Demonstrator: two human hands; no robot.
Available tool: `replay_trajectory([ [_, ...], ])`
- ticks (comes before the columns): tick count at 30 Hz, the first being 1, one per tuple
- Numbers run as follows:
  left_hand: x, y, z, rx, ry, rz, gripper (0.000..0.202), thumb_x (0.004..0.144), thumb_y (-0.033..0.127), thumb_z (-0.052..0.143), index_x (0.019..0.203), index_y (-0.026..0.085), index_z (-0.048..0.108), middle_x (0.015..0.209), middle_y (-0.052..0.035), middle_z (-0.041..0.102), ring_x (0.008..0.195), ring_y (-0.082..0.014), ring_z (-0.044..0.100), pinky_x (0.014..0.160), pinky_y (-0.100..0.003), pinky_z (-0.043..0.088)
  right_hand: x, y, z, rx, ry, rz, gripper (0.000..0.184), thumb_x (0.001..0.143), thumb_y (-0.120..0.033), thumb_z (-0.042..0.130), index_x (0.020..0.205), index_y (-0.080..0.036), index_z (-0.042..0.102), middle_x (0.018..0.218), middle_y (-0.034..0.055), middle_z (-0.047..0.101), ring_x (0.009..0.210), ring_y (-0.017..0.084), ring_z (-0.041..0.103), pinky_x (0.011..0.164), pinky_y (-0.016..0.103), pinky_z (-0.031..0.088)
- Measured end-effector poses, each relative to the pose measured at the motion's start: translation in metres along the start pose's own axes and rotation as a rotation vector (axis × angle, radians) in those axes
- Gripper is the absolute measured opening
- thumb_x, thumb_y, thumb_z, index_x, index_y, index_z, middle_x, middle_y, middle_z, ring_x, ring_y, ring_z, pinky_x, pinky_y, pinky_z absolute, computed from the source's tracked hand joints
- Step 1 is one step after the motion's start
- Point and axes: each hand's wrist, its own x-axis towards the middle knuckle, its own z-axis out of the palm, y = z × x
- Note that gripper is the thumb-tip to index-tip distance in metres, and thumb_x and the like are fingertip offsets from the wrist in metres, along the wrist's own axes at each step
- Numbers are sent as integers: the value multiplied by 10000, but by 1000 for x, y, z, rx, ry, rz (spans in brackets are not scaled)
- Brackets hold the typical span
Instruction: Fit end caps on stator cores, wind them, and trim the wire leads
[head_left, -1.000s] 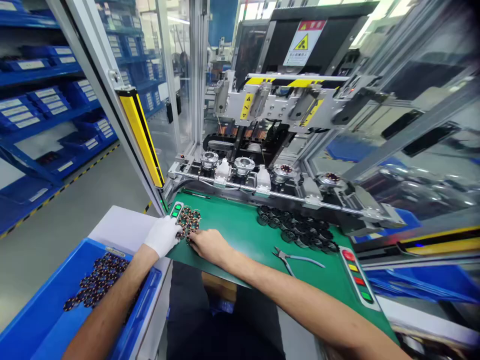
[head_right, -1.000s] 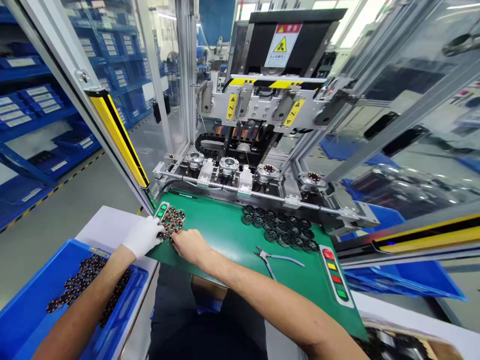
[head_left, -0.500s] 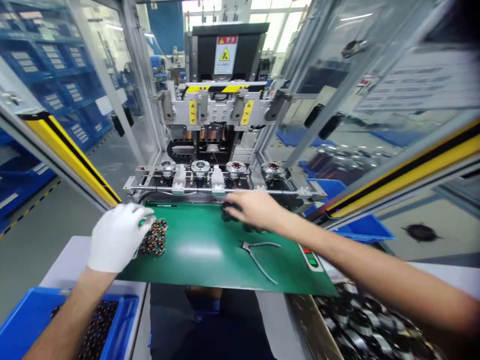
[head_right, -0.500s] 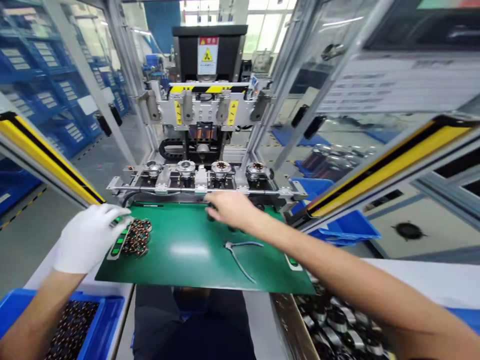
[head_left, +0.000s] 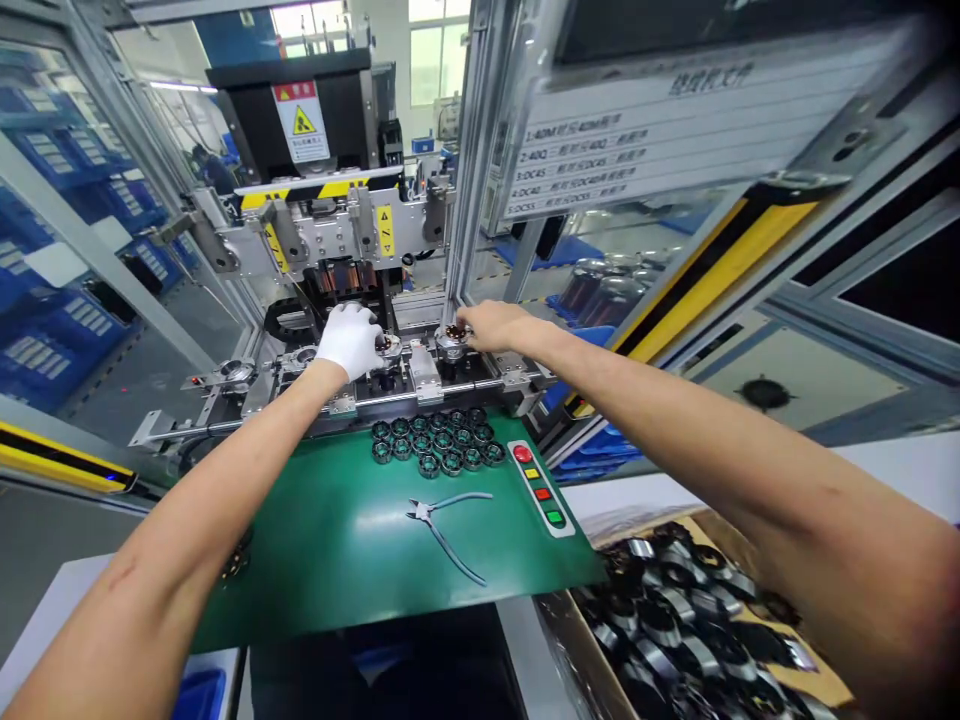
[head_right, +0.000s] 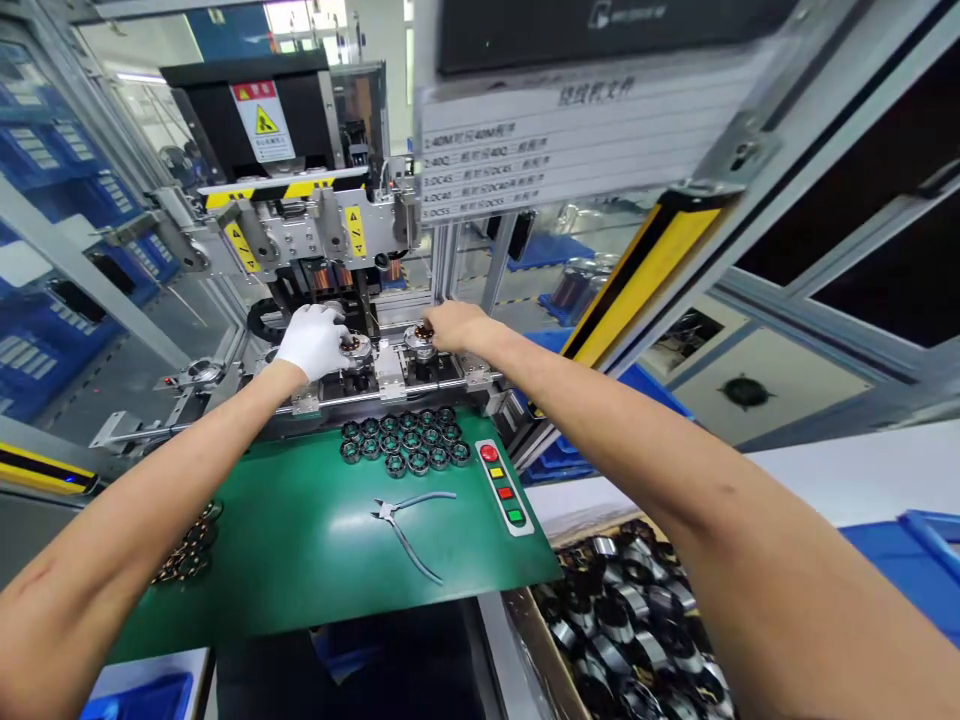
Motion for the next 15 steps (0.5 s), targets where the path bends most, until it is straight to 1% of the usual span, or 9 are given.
replay_trajectory([
  [2, 10, 3, 2, 29, -65, -6, 533, 935, 521, 820, 1297, 136, 884, 1456, -195, 751, 1438, -422, 589, 1238, -515, 408, 6, 2, -1, 40, -56, -1, 454, 1116, -422, 782, 1501, -195, 704, 1519, 139, 714, 1306, 300, 748, 1100, 534, 673],
  [4, 19, 4, 3, 46, -146, -23, 569, 949, 581, 814, 1299, 136, 872, 1434, -199, 749, 1430, -424, 596, 1215, -525, 445, 13, 2, -3, 88, -149, 2, 444, 1115, -425, 785, 1480, -183, 711, 1476, 135, 732, 1259, 286, 764, 1062, 508, 688],
  [7, 32, 3, 5, 47, -295, -43, 609, 1010, 664, 774, 1343, 156, 812, 1464, -180, 730, 1429, -384, 626, 1192, -555, 519, 23, -2, -4, 144, -300, 27, 432, 1118, -428, 783, 1463, -177, 715, 1437, 127, 747, 1214, 272, 777, 1025, 486, 699],
  [10, 44, 3, 9, 24, -425, -48, 584, 1074, 652, 729, 1413, 177, 746, 1535, -161, 701, 1437, -346, 654, 1210, -584, 556, 30, -9, -3, 164, -402, 57, 434, 1117, -428, 783, 1468, -182, 714, 1457, 128, 740, 1239, 279, 770, 1045, 500, 693],
  [13, 50, 3, 14, 5, -485, -59, 557, 1097, 605, 727, 1459, 182, 721, 1571, -165, 682, 1451, -348, 660, 1219, -600, 571, 30, -14, -4, 176, -447, 75, 439, 1116, -429, 784, 1473, -184, 713, 1468, 129, 736, 1253, 285, 766, 1056, 508, 689],
  [15, 51, 3, 16, -4, -474, -52, 545, 1098, 578, 740, 1474, 184, 715, 1571, -164, 682, 1443, -348, 669, 1215, -607, 582, 27, -15, -9, 184, -449, 84, 435, 1116, -426, 784, 1469, -183, 715, 1464, 128, 738, 1250, 283, 768, 1054, 506, 690],
])
